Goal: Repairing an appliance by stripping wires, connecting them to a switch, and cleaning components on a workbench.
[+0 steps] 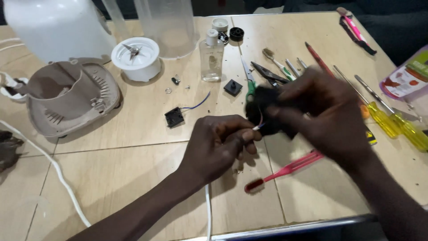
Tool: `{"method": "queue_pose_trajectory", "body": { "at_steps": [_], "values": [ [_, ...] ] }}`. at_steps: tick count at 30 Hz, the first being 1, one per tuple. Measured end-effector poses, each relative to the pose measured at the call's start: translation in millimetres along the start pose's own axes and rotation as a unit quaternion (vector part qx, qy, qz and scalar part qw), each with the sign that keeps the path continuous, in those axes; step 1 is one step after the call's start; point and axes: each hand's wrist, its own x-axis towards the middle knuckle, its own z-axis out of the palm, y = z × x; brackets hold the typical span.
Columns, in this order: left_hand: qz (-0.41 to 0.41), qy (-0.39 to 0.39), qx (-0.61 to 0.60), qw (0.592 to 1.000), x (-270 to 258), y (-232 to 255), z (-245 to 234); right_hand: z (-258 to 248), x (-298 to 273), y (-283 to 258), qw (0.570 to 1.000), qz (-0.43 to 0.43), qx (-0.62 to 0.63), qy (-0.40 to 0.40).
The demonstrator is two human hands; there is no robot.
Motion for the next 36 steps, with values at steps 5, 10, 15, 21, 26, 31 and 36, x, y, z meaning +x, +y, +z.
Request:
{"method": "queue_pose_trajectory", "body": {
  "at_steps": [5,10,15,21,26,31,36],
  "values": [
    [-0.030,-0.004,0.011,0.999,-0.2,-7.1,-2.0,-26.5,-6.0,26.9,0.971,0.130,0.032,0.196],
    [-0.031,-0.006,0.021,0.999,-0.6,-1.8,-1.8,-8.1,-12.3,2.0,0.988,0.098,0.110,0.052],
    [-0.023,-0.009,0.058,0.998,-4.6,-6.0,2.5,24.0,-4.7,-23.3,0.993,0.105,0.043,0.009],
    [0.013,-0.007,0.057,0.998,1.0,5.8,-2.4,15.8,2.6,-7.9,0.962,0.179,0.158,0.129],
    [0.003,-0.013,0.066,0.998,1.7,-6.4,-5.1,14.2,-2.9,7.9,0.964,0.163,0.197,0.069],
    [0.020,0.023,0.012,0.999,-0.5,0.3,-5.5,3.4,-1.1,6.9,0.987,0.099,0.081,0.099],
    [0.040,0.036,0.004,0.999,1.1,4.4,-12.2,-28.5,-0.2,37.8,0.963,0.124,-0.002,0.238]
  ]
}}
